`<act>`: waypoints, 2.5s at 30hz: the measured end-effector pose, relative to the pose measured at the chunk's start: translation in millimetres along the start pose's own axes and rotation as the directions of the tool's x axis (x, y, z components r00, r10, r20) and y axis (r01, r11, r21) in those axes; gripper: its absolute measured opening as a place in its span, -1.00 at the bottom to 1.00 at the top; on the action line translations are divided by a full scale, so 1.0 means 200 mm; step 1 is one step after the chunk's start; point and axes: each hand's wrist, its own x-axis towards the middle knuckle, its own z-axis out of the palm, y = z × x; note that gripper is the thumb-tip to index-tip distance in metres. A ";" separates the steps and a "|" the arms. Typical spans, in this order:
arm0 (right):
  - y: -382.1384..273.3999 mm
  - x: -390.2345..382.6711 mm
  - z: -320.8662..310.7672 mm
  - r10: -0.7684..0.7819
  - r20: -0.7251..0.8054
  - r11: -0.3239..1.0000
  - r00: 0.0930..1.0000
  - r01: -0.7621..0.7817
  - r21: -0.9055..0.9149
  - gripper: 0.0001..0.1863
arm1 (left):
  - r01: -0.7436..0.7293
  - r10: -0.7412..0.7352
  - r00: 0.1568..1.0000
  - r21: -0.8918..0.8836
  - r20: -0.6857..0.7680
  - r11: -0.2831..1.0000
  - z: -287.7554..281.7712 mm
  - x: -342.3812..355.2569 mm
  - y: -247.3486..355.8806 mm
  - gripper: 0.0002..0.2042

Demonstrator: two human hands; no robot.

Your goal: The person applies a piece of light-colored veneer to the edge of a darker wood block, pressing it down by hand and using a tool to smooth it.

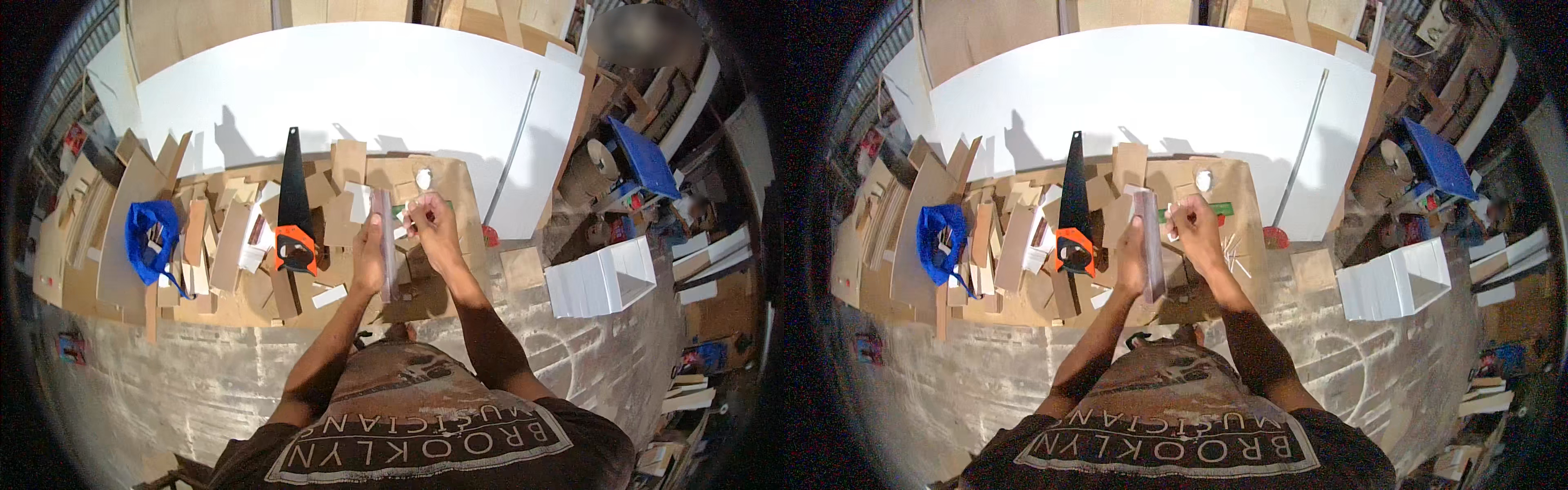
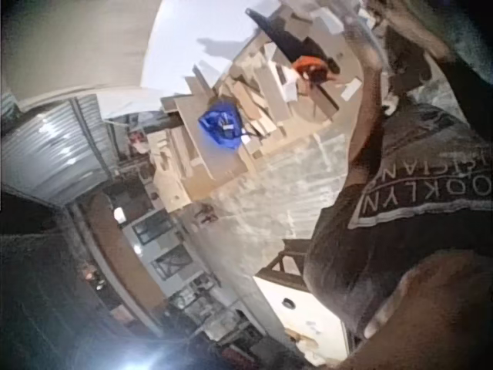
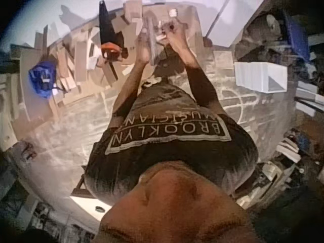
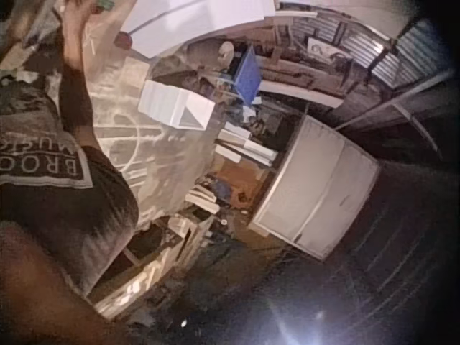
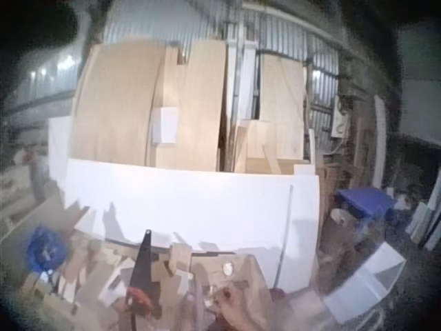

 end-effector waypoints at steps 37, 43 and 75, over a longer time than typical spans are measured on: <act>0.09 -0.05 -0.05 0.091 0.075 0.995 0.993 -0.087 -0.048 -0.90 | 0.118 -0.114 0.993 -0.130 0.035 0.985 0.04 -0.05 -0.03 -0.52; 0.11 -0.07 0.00 0.210 0.039 0.955 0.977 -0.214 0.207 -0.88 | 0.014 -0.014 1.000 -0.092 0.006 0.996 0.05 -0.02 -0.05 -0.47; 0.12 -0.03 0.05 0.074 0.067 0.977 0.995 -0.086 0.193 -0.89 | -0.051 0.059 0.997 -0.166 0.041 0.985 0.02 0.07 -0.06 -0.51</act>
